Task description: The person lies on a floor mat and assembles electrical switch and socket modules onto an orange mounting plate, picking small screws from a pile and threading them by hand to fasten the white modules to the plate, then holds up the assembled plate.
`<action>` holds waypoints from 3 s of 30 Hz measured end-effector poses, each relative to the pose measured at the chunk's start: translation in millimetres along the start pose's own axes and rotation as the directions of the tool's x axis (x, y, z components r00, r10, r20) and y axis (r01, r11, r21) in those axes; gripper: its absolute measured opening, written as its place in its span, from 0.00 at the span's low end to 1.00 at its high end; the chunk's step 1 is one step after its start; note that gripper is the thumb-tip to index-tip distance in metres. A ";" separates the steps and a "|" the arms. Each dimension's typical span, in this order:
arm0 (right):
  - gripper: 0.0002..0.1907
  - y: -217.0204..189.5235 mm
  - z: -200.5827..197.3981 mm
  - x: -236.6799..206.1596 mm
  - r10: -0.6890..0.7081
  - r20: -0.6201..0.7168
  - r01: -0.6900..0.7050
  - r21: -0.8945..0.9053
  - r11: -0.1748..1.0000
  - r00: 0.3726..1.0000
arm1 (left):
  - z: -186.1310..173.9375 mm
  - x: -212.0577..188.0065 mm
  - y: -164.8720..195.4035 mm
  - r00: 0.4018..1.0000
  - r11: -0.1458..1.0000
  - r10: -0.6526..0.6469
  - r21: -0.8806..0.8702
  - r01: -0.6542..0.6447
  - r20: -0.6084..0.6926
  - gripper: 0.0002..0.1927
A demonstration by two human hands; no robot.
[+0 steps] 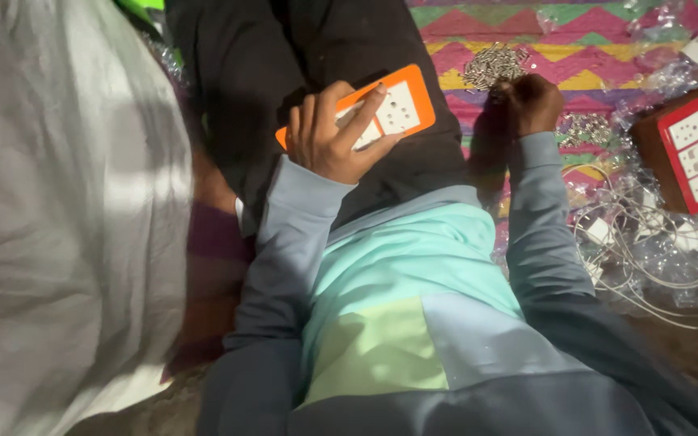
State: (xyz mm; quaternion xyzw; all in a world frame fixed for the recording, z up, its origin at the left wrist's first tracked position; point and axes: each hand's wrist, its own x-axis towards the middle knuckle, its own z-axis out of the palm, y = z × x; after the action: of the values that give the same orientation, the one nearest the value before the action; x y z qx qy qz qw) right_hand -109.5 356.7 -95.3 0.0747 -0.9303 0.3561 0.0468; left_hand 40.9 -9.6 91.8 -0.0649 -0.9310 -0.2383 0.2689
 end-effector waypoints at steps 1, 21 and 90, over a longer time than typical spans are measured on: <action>0.10 5.0 1.6 -0.2 -0.010 0.001 0.010 -0.006 1.000 1.000 | 0.2 -0.9 -0.5 1.000 1.000 0.003 -0.005 -0.003 -0.031 0.33; 0.02 -145.6 -18.1 2.0 0.095 0.482 -0.491 0.854 0.174 0.871 | 24.9 -10.7 -7.3 0.989 0.998 -0.046 -0.059 0.038 -0.141 0.34; 0.07 -239.3 -35.6 -23.0 0.068 0.381 -0.353 0.758 0.548 0.922 | 0.9 25.1 6.7 0.994 0.995 -0.103 0.011 0.104 -0.032 0.30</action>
State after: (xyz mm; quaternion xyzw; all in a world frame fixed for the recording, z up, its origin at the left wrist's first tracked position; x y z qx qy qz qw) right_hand -44.4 207.1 84.7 0.0284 -0.6585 0.7298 -0.1815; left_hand 20.9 -3.4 107.3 -0.0111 -0.9303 -0.2468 0.2712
